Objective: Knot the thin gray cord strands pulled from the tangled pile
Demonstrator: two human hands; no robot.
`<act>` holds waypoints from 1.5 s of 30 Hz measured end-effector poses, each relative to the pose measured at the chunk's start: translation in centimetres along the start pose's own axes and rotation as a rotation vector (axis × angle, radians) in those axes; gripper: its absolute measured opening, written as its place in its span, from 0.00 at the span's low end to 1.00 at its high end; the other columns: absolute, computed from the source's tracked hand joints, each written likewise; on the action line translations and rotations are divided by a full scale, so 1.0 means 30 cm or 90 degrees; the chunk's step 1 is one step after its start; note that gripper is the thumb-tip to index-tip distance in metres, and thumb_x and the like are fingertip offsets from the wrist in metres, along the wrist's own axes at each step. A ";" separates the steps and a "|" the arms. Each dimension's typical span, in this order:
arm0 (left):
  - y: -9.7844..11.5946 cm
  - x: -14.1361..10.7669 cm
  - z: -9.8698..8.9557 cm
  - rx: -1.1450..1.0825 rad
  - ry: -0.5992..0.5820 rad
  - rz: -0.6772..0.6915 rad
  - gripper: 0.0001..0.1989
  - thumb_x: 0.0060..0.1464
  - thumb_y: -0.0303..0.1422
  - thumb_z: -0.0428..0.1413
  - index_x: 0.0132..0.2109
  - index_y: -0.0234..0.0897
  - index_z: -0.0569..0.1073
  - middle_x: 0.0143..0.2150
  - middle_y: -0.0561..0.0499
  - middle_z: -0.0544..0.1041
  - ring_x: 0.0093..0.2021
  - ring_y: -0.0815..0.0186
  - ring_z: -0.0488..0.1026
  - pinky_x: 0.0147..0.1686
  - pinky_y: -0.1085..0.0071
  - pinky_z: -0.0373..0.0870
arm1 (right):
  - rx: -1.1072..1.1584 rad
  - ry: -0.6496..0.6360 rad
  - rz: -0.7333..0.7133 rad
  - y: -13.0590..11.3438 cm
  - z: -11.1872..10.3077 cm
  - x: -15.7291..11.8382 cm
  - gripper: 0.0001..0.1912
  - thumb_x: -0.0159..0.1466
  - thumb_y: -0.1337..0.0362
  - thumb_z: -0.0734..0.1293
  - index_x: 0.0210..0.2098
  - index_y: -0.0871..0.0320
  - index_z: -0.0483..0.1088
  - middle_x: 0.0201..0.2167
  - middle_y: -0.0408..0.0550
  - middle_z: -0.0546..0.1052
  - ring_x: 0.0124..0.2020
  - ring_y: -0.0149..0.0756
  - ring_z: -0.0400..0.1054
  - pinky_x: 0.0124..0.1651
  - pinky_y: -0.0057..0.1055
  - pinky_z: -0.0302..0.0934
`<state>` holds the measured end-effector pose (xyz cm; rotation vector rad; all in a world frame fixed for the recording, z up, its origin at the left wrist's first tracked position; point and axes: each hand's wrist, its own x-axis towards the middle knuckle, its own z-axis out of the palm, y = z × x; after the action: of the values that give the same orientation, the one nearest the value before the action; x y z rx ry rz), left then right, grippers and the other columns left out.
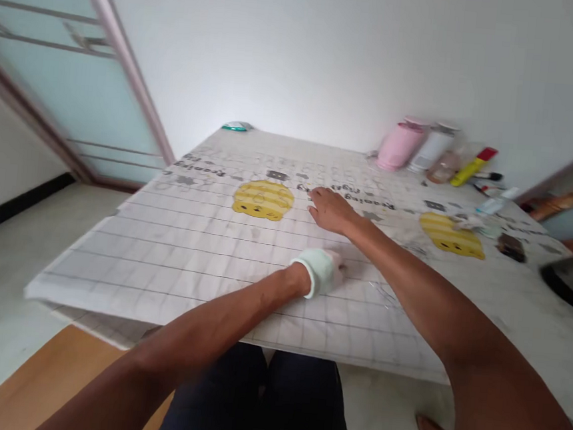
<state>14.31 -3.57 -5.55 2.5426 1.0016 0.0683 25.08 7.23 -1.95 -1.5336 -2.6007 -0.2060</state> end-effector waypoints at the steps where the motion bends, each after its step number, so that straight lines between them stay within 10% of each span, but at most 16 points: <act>1: 0.003 -0.006 -0.004 0.002 0.010 -0.008 0.22 0.69 0.38 0.50 0.56 0.32 0.84 0.54 0.36 0.84 0.56 0.50 0.82 0.57 0.63 0.76 | -0.012 -0.006 0.021 0.048 -0.037 -0.040 0.27 0.75 0.58 0.58 0.67 0.65 0.69 0.65 0.67 0.73 0.65 0.57 0.68 0.67 0.49 0.62; 7: 0.001 -0.019 -0.013 0.014 0.036 -0.051 0.24 0.71 0.40 0.45 0.52 0.35 0.84 0.52 0.39 0.85 0.53 0.51 0.82 0.52 0.63 0.76 | -0.072 -0.077 0.274 0.355 -0.232 -0.345 0.18 0.73 0.62 0.61 0.51 0.60 0.81 0.50 0.59 0.84 0.51 0.52 0.77 0.52 0.39 0.66; 12: -0.001 -0.028 -0.025 0.000 0.026 -0.085 0.24 0.71 0.40 0.44 0.49 0.36 0.84 0.49 0.39 0.85 0.51 0.50 0.82 0.48 0.63 0.74 | -0.043 -0.114 0.400 0.470 -0.262 -0.528 0.12 0.67 0.66 0.67 0.40 0.59 0.84 0.42 0.54 0.86 0.45 0.49 0.78 0.46 0.36 0.65; 22: -0.008 -0.046 -0.064 -0.049 0.066 -0.128 0.17 0.68 0.41 0.53 0.43 0.38 0.84 0.43 0.40 0.85 0.50 0.52 0.80 0.48 0.67 0.71 | 0.066 -0.175 0.214 0.178 -0.173 -0.589 0.09 0.65 0.60 0.70 0.30 0.54 0.79 0.34 0.50 0.83 0.35 0.43 0.75 0.37 0.35 0.61; 28: -0.013 -0.043 -0.068 -0.049 0.052 -0.133 0.18 0.69 0.41 0.51 0.43 0.38 0.83 0.42 0.40 0.84 0.49 0.52 0.80 0.46 0.67 0.71 | 0.045 -0.145 0.334 0.086 -0.101 -0.569 0.11 0.63 0.65 0.67 0.24 0.56 0.74 0.28 0.53 0.80 0.32 0.44 0.74 0.33 0.35 0.59; 34: -0.060 -0.015 -0.041 -0.092 0.088 -0.158 0.17 0.68 0.41 0.52 0.42 0.37 0.82 0.40 0.39 0.83 0.46 0.51 0.80 0.43 0.65 0.71 | 0.408 0.005 0.497 0.110 -0.171 -0.567 0.08 0.62 0.59 0.74 0.29 0.55 0.76 0.22 0.45 0.75 0.23 0.36 0.66 0.25 0.33 0.57; 40: -0.083 -0.016 -0.072 -0.273 0.149 -0.228 0.20 0.69 0.42 0.49 0.35 0.38 0.79 0.34 0.43 0.81 0.35 0.57 0.76 0.34 0.65 0.67 | 0.710 0.121 0.425 0.106 -0.254 -0.564 0.18 0.59 0.51 0.80 0.28 0.56 0.74 0.22 0.46 0.71 0.22 0.32 0.60 0.21 0.31 0.53; 45: -0.085 -0.043 -0.105 -0.743 0.184 -0.179 0.28 0.69 0.56 0.50 0.40 0.34 0.79 0.35 0.41 0.82 0.27 0.64 0.73 0.29 0.68 0.68 | 0.424 0.239 0.329 0.004 -0.240 -0.541 0.13 0.68 0.52 0.71 0.33 0.54 0.74 0.28 0.48 0.76 0.28 0.36 0.66 0.30 0.34 0.62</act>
<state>11.11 -1.63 -3.52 1.3376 0.9819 0.7205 33.21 -7.93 2.42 -1.6183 -1.6639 0.3508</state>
